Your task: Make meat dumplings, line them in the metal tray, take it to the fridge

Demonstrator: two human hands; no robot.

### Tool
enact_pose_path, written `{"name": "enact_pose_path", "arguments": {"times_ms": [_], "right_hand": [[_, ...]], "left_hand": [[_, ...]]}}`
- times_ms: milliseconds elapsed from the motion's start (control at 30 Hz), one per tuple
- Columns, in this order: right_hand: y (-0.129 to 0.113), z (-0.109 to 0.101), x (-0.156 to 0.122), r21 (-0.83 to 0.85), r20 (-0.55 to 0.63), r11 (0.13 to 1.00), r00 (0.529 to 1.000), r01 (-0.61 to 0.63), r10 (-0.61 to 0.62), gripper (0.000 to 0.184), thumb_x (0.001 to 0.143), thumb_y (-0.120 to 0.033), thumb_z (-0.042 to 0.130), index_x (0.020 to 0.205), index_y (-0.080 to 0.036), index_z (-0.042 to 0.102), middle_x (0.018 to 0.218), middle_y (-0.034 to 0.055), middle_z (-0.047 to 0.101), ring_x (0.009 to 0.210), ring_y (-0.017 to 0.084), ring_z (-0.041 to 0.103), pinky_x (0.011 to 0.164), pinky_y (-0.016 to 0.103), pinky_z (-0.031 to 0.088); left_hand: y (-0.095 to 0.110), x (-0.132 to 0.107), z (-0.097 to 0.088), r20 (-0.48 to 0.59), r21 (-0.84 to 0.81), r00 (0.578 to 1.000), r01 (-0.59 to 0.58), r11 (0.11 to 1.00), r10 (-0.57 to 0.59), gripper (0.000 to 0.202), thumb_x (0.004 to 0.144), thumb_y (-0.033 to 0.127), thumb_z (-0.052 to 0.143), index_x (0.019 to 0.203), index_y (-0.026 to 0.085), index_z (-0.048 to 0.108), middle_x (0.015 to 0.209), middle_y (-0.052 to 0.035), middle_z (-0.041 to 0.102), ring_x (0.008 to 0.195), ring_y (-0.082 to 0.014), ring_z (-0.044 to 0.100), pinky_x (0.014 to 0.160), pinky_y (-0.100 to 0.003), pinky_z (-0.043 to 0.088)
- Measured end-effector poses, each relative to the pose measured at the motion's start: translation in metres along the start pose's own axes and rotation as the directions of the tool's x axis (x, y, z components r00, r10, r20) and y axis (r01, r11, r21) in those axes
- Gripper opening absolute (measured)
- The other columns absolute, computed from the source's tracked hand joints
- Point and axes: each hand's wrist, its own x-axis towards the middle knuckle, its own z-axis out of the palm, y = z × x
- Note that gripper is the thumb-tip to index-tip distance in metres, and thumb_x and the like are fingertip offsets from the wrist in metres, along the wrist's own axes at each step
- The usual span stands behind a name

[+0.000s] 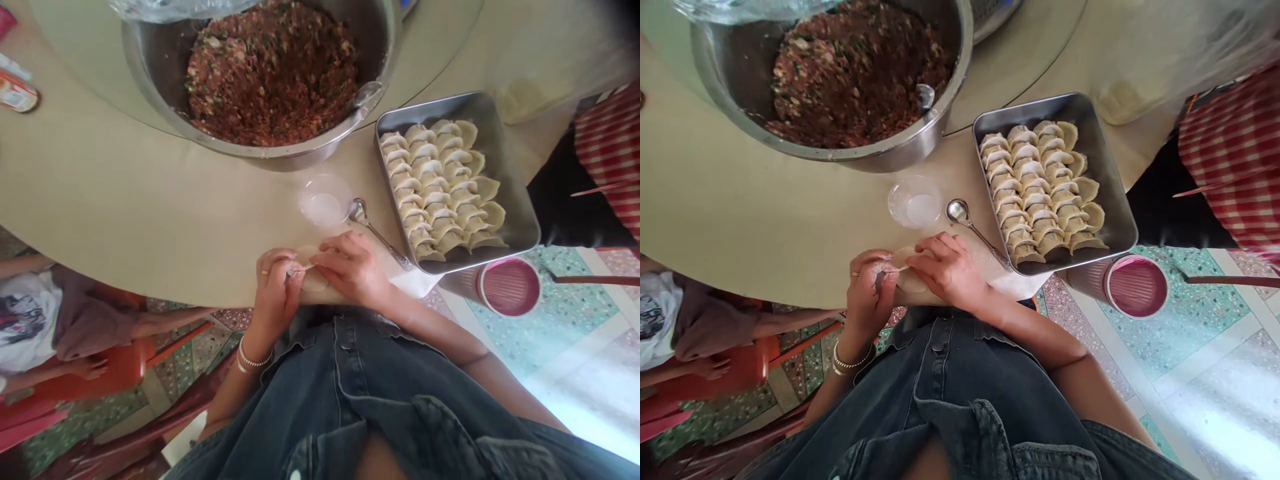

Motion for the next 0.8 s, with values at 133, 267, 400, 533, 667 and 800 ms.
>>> {"name": "enact_pose_path", "arguments": {"times_ms": [133,267,400,533,667,800], "right_hand": [[0.001,-0.010,-0.001,0.073,-0.011,0.993,0.996,0.092,-0.092,0.010,0.091,-0.023,0.061,0.096,-0.023,0.070,0.085,-0.0018,0.071,0.079,0.012,0.057,0.069,0.031,0.037],[0.000,-0.024,-0.003,0.160,0.039,0.963,0.973,0.218,-0.227,0.010,0.089,-0.021,0.063,0.097,-0.022,0.069,0.084,-0.0026,0.073,0.077,0.012,0.059,0.068,0.031,0.038],[-0.001,-0.047,-0.001,0.256,0.108,0.926,0.944,0.276,-0.311,0.012,0.090,-0.020,0.061,0.100,-0.020,0.067,0.086,-0.0004,0.073,0.079,0.013,0.061,0.067,0.030,0.042],[0.001,-0.082,0.007,0.299,0.064,0.926,0.963,0.230,-0.260,0.030,0.083,-0.016,0.070,0.112,-0.020,0.066,0.088,0.0029,0.072,0.079,0.015,0.063,0.069,0.033,0.048],[0.017,-0.111,0.026,0.184,-0.058,0.979,0.996,0.084,-0.075,0.051,0.076,-0.015,0.076,0.122,-0.036,0.066,0.087,0.0000,0.071,0.074,0.016,0.064,0.067,0.036,0.052],[0.053,-0.122,0.061,0.110,-0.150,0.983,0.976,-0.144,0.159,0.058,0.076,-0.033,0.077,0.131,-0.033,0.059,0.083,0.0006,0.070,0.066,0.012,0.058,0.059,0.031,0.046]], "left_hand": [[-0.002,-0.003,0.000,0.066,-0.025,0.998,0.015,1.000,-0.014,0.043,0.082,0.034,0.071,0.118,0.021,0.052,0.108,-0.0084,0.066,0.106,-0.0240,0.060,0.092,-0.039,0.052],[-0.006,-0.003,0.002,0.094,-0.003,0.990,-0.108,0.994,0.107,0.041,0.082,0.018,0.069,0.122,0.022,0.059,0.107,-0.0076,0.072,0.109,-0.0246,0.062,0.096,-0.040,0.051],[0.000,-0.004,-0.003,0.155,-0.314,0.955,-0.194,0.929,0.252,0.054,0.084,0.006,0.062,0.133,0.028,0.058,0.122,-0.0057,0.071,0.117,-0.0214,0.063,0.101,-0.038,0.051],[0.015,-0.002,-0.012,0.199,-0.583,0.980,0.121,0.803,-0.003,0.047,0.083,0.007,0.064,0.124,0.030,0.066,0.121,-0.0020,0.072,0.111,-0.0188,0.068,0.097,-0.030,0.054],[0.022,0.010,-0.016,0.230,-0.808,0.820,0.461,0.367,-0.524,0.025,0.083,0.024,0.070,0.108,0.024,0.075,0.106,-0.0032,0.077,0.102,-0.0213,0.071,0.091,-0.031,0.057],[0.020,0.021,-0.021,0.403,-0.890,0.684,0.447,-0.087,-0.608,0.032,0.082,0.040,0.068,0.104,0.017,0.073,0.097,-0.0076,0.076,0.097,-0.0235,0.071,0.079,-0.029,0.059]]}}
